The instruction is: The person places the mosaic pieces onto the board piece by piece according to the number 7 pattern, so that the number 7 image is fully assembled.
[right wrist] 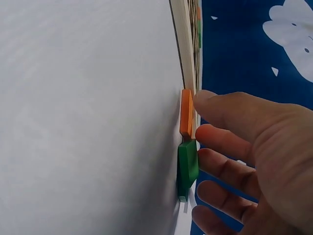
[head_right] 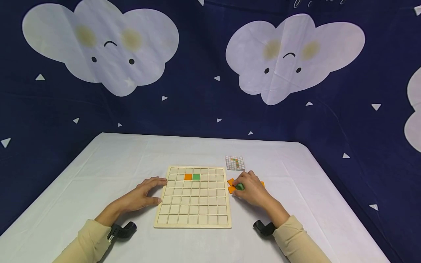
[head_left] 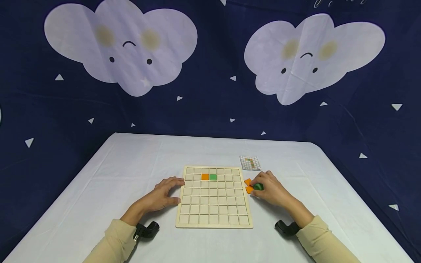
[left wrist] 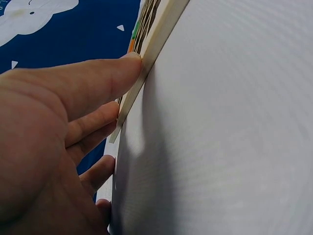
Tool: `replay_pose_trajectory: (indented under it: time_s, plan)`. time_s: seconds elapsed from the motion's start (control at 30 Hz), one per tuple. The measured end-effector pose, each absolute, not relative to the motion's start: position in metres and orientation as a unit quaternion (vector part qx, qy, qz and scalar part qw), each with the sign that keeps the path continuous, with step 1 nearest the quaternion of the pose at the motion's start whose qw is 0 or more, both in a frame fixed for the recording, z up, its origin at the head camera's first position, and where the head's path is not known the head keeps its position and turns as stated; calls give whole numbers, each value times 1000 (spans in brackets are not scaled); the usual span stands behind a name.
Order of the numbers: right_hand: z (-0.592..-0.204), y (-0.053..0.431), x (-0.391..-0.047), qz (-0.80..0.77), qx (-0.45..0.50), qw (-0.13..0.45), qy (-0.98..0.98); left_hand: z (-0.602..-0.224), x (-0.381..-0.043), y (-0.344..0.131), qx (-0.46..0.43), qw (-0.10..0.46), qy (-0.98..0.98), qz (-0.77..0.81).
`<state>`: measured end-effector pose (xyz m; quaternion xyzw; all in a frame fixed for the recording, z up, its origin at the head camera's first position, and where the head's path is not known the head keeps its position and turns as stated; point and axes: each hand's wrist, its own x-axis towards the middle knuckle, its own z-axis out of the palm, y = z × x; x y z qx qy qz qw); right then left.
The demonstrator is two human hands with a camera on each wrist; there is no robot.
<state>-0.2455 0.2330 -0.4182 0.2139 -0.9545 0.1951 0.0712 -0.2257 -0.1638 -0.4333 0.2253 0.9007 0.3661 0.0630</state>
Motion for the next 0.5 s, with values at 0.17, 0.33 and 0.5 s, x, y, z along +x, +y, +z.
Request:
replay_pose_trajectory:
  time_s: [0.17,0.33,0.5]
  plan:
    - [-418,233,-245,189,201,61,-959,-433,-226,-164,224,63,901,365]
    - [-419,234,-245,185,192,56,-962,-433,-226,-164,221,64,902,364]
    - [-421,235,-243,187,198,64,-960,-433,-226,-164,220,67,902,366]
